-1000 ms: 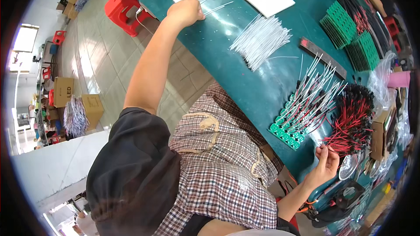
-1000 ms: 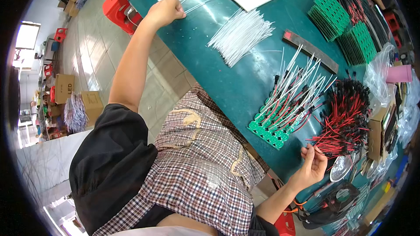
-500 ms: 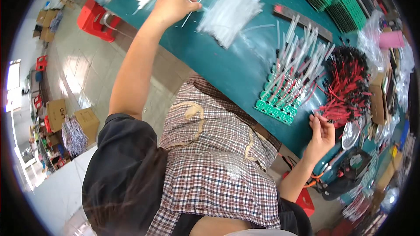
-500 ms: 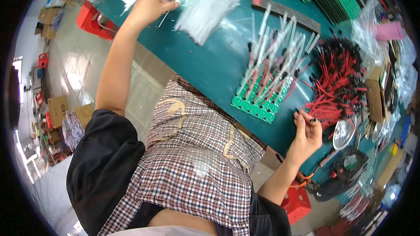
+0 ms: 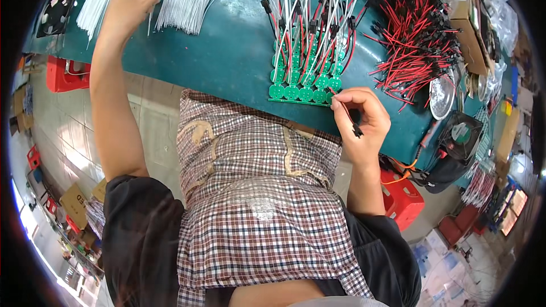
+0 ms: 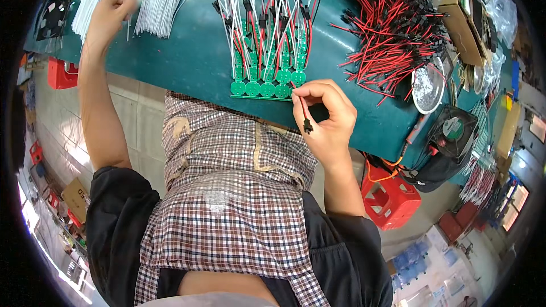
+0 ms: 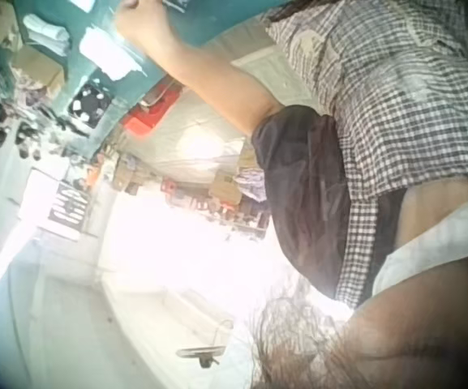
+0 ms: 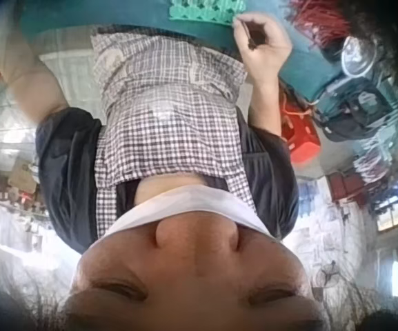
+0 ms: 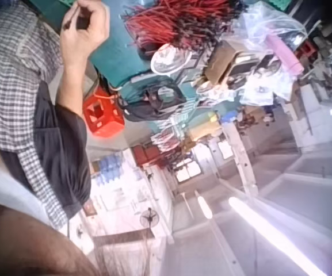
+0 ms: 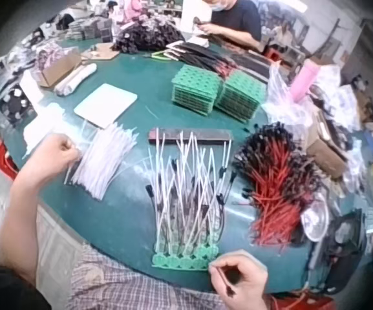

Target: Attaching wires and cable ties to LED circuit boards on an assembly line.

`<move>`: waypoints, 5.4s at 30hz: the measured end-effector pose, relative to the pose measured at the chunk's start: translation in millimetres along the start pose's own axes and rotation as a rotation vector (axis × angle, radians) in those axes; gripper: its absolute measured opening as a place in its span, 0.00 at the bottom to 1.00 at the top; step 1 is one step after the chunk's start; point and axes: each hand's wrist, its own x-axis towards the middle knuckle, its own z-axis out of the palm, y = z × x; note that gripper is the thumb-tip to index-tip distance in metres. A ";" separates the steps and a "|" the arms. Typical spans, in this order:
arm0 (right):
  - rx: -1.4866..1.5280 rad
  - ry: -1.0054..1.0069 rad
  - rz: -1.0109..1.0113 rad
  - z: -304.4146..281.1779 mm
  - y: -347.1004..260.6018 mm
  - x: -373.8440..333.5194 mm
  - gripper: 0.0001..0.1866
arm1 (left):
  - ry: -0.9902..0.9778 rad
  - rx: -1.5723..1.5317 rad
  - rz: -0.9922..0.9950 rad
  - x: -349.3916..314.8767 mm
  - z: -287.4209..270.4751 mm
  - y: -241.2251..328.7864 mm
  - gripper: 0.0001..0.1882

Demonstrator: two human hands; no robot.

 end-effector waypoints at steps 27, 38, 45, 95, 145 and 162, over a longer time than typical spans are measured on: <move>-0.059 -0.061 -0.039 -3.3 -1.1 4.6 0.09 | 0.061 -0.302 0.205 -153.6 80.1 112.3 0.06; -0.132 -0.117 -0.062 -7.2 -6.0 13.0 0.08 | -0.035 -0.495 0.438 -162.5 94.6 135.9 0.07; -0.138 -0.131 0.069 -5.0 -15.8 20.8 0.07 | -0.053 -0.423 0.506 -161.7 115.9 149.0 0.06; -0.519 0.268 -0.133 -46.3 2.9 49.6 0.04 | 0.021 -0.195 0.622 -157.6 134.0 161.5 0.07; -0.515 -0.203 -0.154 -124.4 -2.6 103.5 0.12 | 0.753 0.693 -0.046 -5.7 -14.1 -63.8 0.05; -0.051 0.194 0.177 -45.3 24.0 27.3 0.05 | 0.227 0.217 0.005 4.0 -52.1 -109.1 0.21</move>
